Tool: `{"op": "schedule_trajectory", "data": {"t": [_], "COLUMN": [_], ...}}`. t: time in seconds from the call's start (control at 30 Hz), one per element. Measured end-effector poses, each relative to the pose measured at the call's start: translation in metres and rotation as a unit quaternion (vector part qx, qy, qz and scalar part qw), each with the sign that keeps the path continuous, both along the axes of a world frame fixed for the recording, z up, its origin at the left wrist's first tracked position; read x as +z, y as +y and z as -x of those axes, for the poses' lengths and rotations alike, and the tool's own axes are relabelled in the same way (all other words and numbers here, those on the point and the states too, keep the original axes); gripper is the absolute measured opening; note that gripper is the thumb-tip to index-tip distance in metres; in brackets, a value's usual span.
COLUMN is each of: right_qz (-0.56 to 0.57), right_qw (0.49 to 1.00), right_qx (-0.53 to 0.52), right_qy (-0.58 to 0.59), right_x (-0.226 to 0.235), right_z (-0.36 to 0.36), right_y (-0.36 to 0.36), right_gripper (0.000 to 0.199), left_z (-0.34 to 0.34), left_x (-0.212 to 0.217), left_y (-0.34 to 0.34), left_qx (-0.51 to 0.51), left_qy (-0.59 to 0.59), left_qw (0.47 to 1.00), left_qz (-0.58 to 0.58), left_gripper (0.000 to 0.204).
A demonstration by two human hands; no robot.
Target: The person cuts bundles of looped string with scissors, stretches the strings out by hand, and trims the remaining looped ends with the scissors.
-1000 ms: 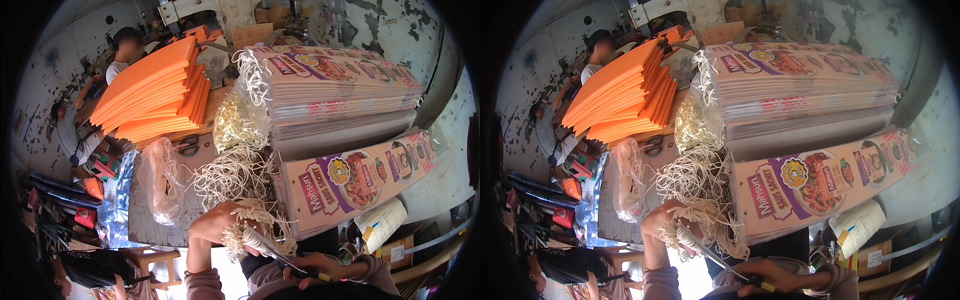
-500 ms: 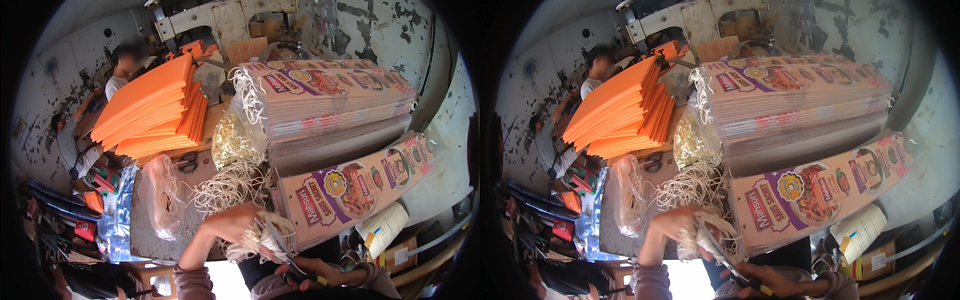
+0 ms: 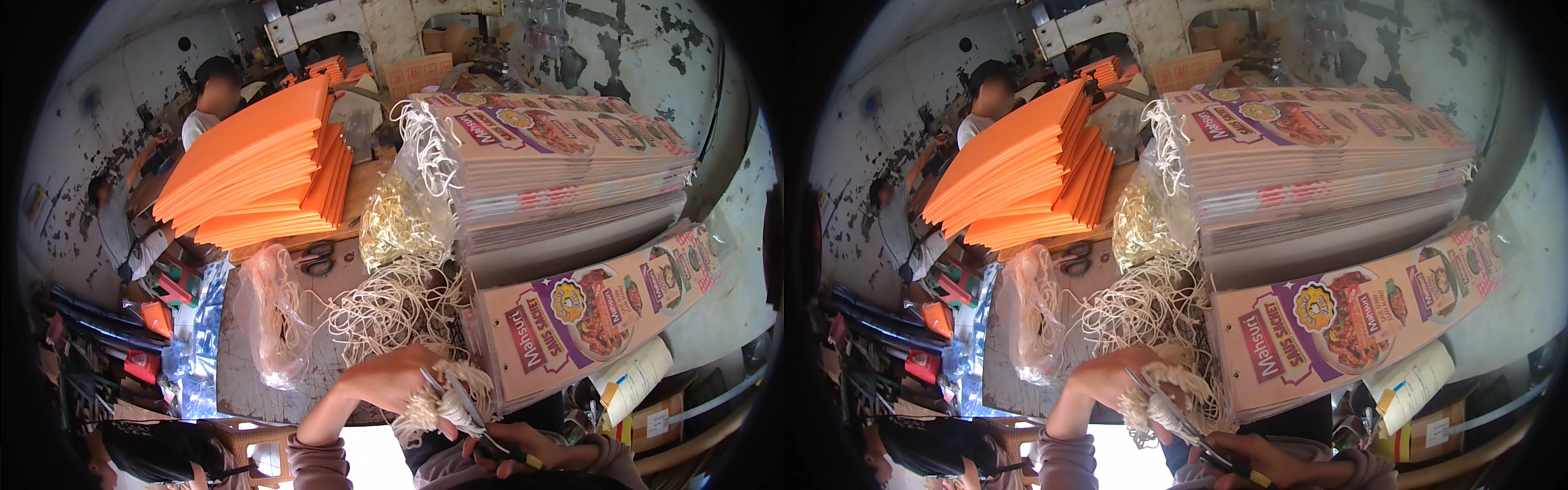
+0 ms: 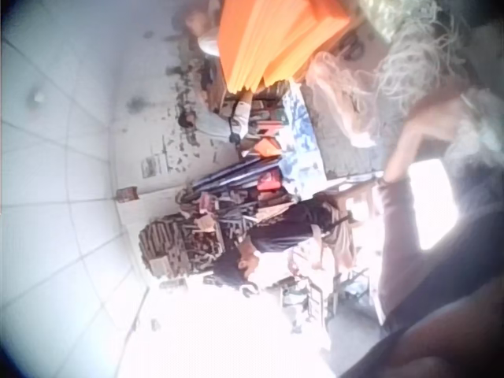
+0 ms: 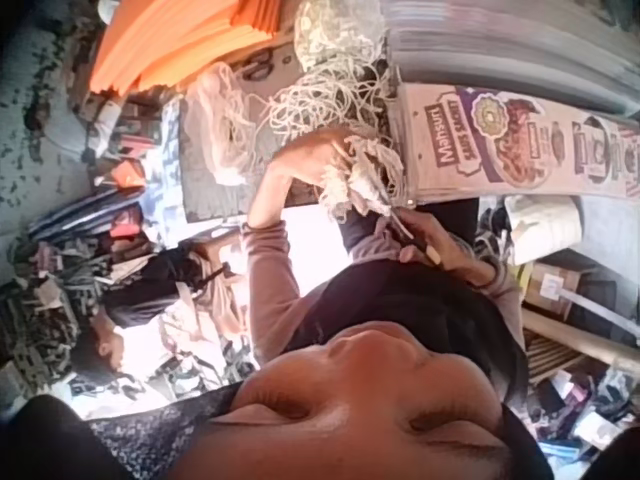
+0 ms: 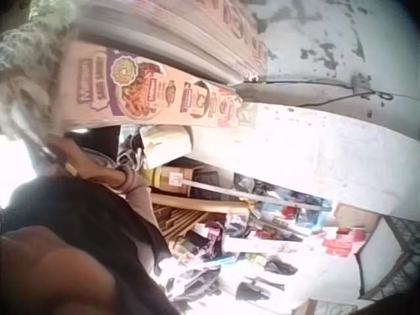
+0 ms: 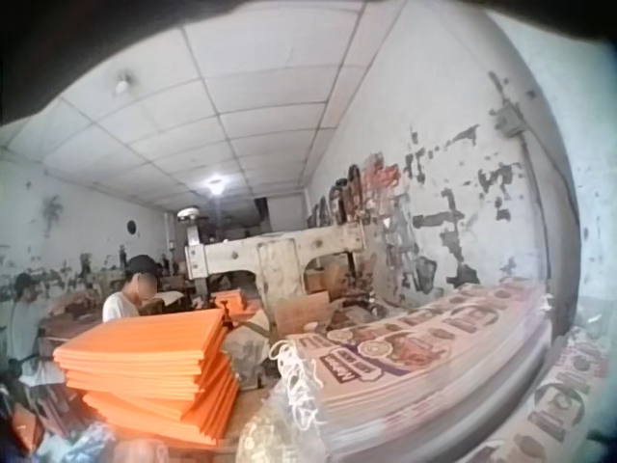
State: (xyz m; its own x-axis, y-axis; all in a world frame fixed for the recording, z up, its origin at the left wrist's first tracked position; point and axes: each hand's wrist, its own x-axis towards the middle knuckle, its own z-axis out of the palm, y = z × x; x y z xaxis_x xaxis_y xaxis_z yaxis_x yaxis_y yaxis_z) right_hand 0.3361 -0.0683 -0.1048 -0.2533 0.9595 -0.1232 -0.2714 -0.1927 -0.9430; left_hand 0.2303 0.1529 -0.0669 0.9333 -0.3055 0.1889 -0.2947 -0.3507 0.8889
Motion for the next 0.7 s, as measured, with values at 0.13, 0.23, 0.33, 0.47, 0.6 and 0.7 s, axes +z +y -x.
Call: {"op": "schedule_trajectory", "data": {"t": [0.13, 0.23, 0.33, 0.47, 0.6, 0.7], "right_qz": [-0.021, 0.027, 0.046, 0.013, -0.001, 0.008], "right_qw": [0.997, 0.995, 0.989, 1.000, 1.000, 0.999], "right_qx": [0.042, 0.058, 0.003, 0.025, -0.011, -0.025], "right_qy": [-0.054, 0.080, 0.137, -0.009, -0.027, 0.035], "right_x": [-0.002, 0.017, 0.013, -0.006, 0.002, -0.003], "right_z": [-0.002, 0.002, 0.015, 0.005, 0.011, 0.017], "right_y": [-0.001, 0.007, 0.006, -0.001, -0.002, -0.002], "right_gripper": [0.057, 0.053, 0.049, 0.051, 0.048, 0.046], "left_z": [-0.002, 0.001, 0.012, 0.001, -0.003, 0.002], "left_x": [0.001, -0.008, -0.030, -0.023, -0.017, -0.023], "left_y": [0.014, 0.006, 0.004, 0.024, 0.004, 0.000], "left_qx": [0.033, 0.020, -0.002, -0.029, -0.026, -0.059], "left_qy": [-0.147, -0.110, 0.001, -0.052, -0.057, 0.010], "left_qw": [0.989, 0.994, 1.000, 0.998, 0.998, 0.998], "left_qz": [-0.015, 0.015, -0.002, -0.014, 0.024, -0.009], "left_gripper": [0.033, 0.033, 0.032, 0.036, 0.034, 0.034]}}
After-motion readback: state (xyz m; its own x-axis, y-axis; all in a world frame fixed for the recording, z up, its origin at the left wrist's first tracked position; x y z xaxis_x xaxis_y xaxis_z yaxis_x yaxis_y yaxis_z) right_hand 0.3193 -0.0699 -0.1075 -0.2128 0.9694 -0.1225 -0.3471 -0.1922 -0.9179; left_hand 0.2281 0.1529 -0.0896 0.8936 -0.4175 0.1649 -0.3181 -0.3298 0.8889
